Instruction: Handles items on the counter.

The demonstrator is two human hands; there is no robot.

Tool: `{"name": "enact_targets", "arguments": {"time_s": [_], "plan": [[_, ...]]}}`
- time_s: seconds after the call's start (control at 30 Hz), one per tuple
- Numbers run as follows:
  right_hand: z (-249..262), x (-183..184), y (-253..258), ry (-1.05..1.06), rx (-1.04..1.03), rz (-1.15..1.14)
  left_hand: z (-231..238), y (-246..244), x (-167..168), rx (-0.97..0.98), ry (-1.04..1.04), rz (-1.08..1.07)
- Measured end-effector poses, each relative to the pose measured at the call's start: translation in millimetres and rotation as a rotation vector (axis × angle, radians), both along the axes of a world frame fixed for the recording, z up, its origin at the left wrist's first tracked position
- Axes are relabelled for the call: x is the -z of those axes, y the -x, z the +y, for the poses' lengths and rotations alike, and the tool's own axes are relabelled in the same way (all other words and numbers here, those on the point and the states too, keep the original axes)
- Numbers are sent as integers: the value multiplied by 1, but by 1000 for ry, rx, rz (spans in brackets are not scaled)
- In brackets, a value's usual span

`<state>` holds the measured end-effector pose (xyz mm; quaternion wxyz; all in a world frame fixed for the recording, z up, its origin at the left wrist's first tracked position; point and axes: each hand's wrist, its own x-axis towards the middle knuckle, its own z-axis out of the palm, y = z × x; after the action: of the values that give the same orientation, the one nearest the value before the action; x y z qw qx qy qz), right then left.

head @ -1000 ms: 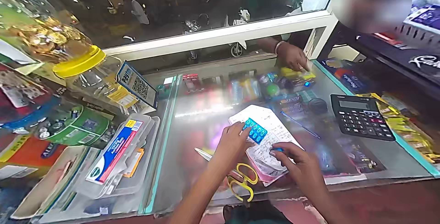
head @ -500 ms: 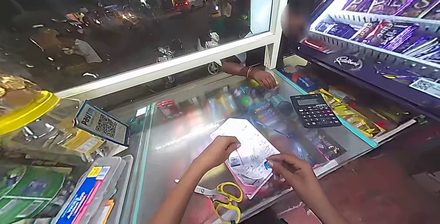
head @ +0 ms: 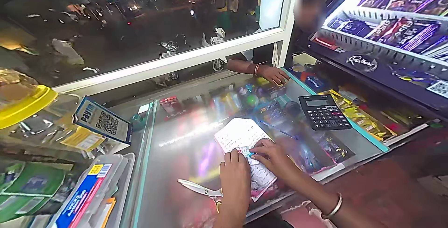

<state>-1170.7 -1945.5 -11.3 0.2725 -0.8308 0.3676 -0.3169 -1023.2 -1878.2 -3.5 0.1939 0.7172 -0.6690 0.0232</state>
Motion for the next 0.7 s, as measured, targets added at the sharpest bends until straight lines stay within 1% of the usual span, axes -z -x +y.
{"name": "enact_targets", "arguments": {"time_s": [0.13, 0.23, 0.33, 0.37, 0.4, 0.57, 0.7], "plan": [[-5, -1, 4, 28, -57, 73, -5, 6, -6, -63, -36, 12], [-7, 1, 1, 72, -114, 115, -9, 7, -12, -85, -138, 53], [-15, -9, -1, 33, -224, 263, -15, 7, -23, -161, -323, 112], [-17, -13, -1, 18, -249, 304, -16, 7, -24, -174, -336, 147], [-19, -15, -1, 13, -268, 322, -16, 7, -22, -178, -322, 182], [-31, -17, -2, 49, -339, 270, -16, 4, -8, -106, -39, 320], [-50, -15, -2, -12, -426, 209, -17, 6, -1, -101, -20, 400]]}}
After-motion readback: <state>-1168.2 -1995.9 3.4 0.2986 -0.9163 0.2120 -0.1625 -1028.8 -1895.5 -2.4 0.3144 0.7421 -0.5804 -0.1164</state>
